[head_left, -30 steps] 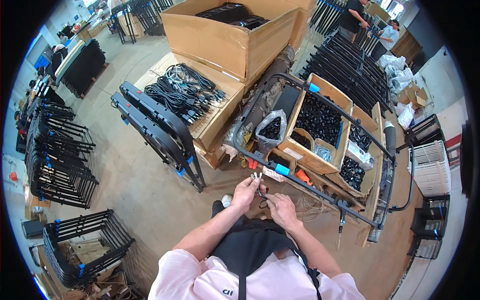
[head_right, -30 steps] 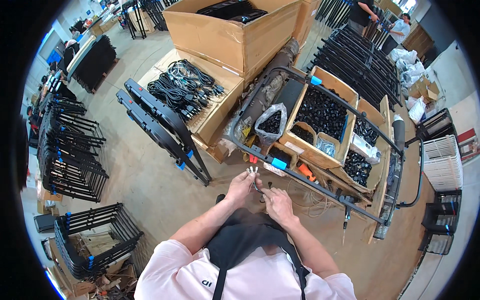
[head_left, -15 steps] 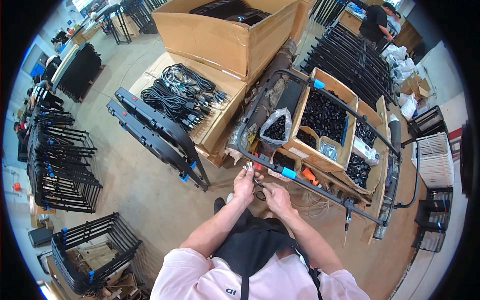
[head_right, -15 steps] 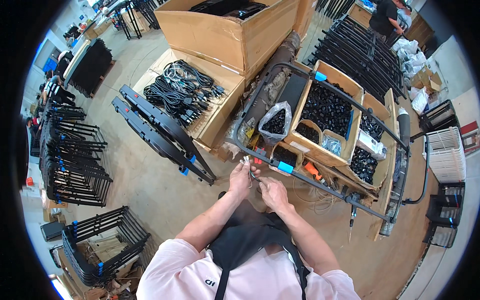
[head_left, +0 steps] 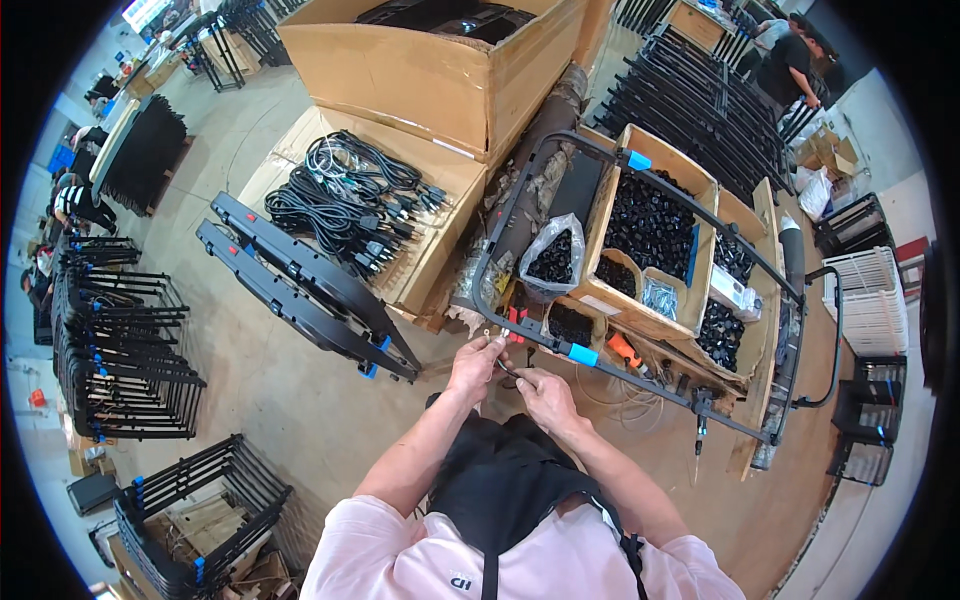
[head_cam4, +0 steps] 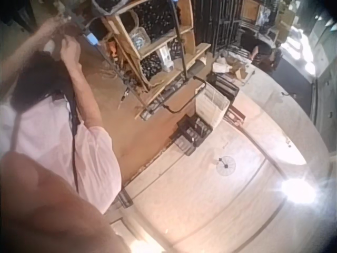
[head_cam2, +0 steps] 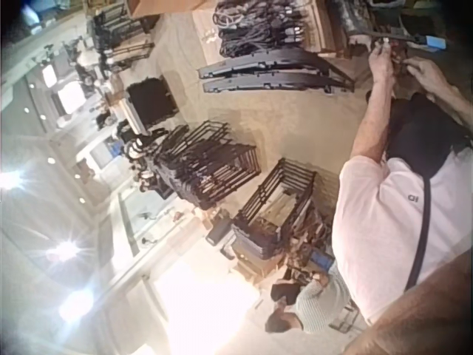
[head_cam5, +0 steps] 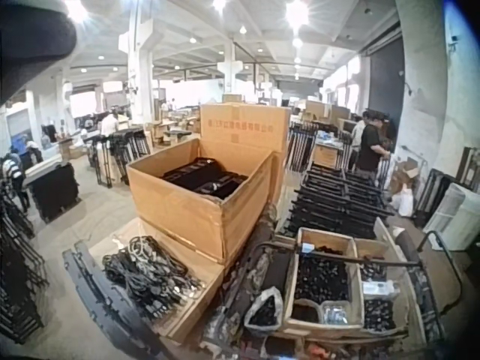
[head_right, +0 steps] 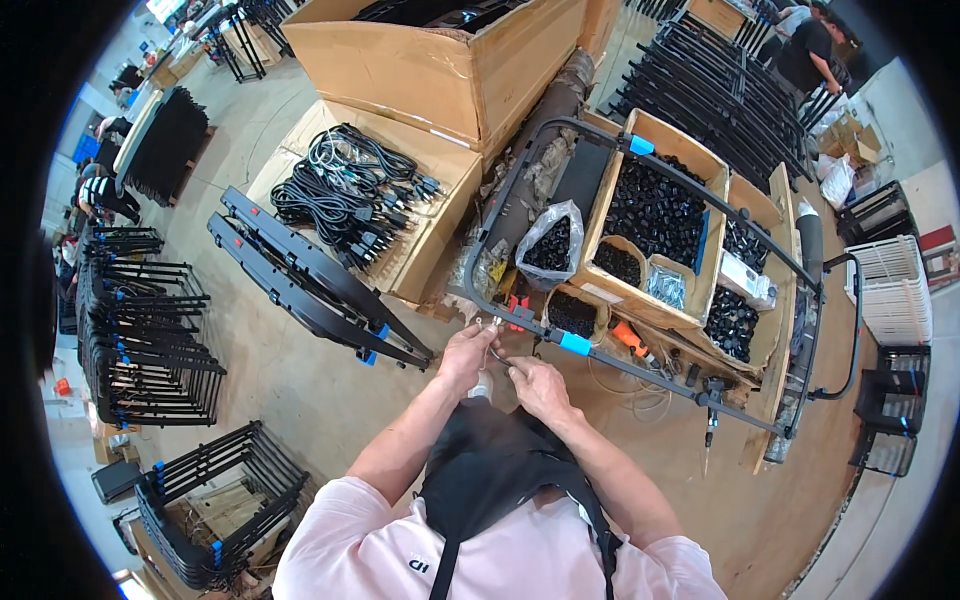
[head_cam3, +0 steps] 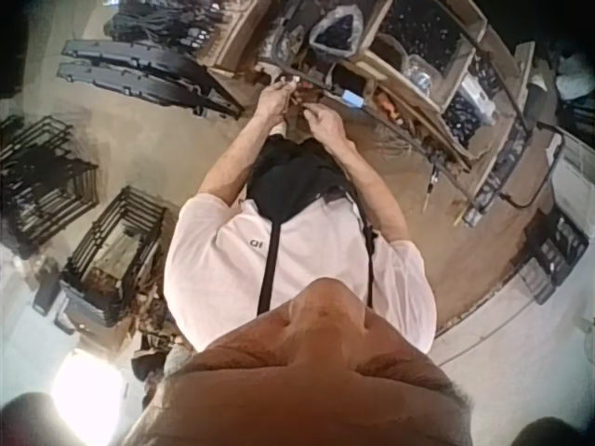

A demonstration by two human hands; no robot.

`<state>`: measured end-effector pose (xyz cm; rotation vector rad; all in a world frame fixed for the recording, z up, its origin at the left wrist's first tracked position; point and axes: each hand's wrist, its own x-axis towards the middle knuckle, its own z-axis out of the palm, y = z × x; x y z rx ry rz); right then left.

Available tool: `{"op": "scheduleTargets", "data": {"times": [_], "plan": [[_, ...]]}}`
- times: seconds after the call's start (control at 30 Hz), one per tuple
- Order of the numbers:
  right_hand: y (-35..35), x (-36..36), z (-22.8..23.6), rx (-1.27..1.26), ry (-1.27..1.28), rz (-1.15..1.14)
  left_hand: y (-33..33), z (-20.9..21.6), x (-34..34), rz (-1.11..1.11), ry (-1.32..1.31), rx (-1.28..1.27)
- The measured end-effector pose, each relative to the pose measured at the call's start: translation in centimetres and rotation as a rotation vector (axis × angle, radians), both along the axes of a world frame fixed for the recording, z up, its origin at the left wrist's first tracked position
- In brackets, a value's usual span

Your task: The person assembles a black electronic device by attaching a handle, inserting a power cord, and securing components with a cordless drill. They work at a station with boxes of parts and stacks of similar devices in a warehouse setting.

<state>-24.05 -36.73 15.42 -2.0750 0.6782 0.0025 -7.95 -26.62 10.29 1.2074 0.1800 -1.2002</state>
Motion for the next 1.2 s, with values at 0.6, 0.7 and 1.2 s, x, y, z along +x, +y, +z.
{"op": "scheduleTargets", "data": {"times": [0.6,0.7,1.2], "plan": [[0.1,0.9,-0.5,0.087,0.05,-0.1,-0.8,0.4,0.6,-0.015,-0.021,0.015],[0.2,0.9,-0.9,0.1,0.064,-0.09,-0.9,0.8,1.0,-0.089,-0.157,0.063],[0.1,1.2,-1.1,0.112,0.126,-0.1,-1.6,0.7,-0.2,0.032,-0.119,0.015]]}}
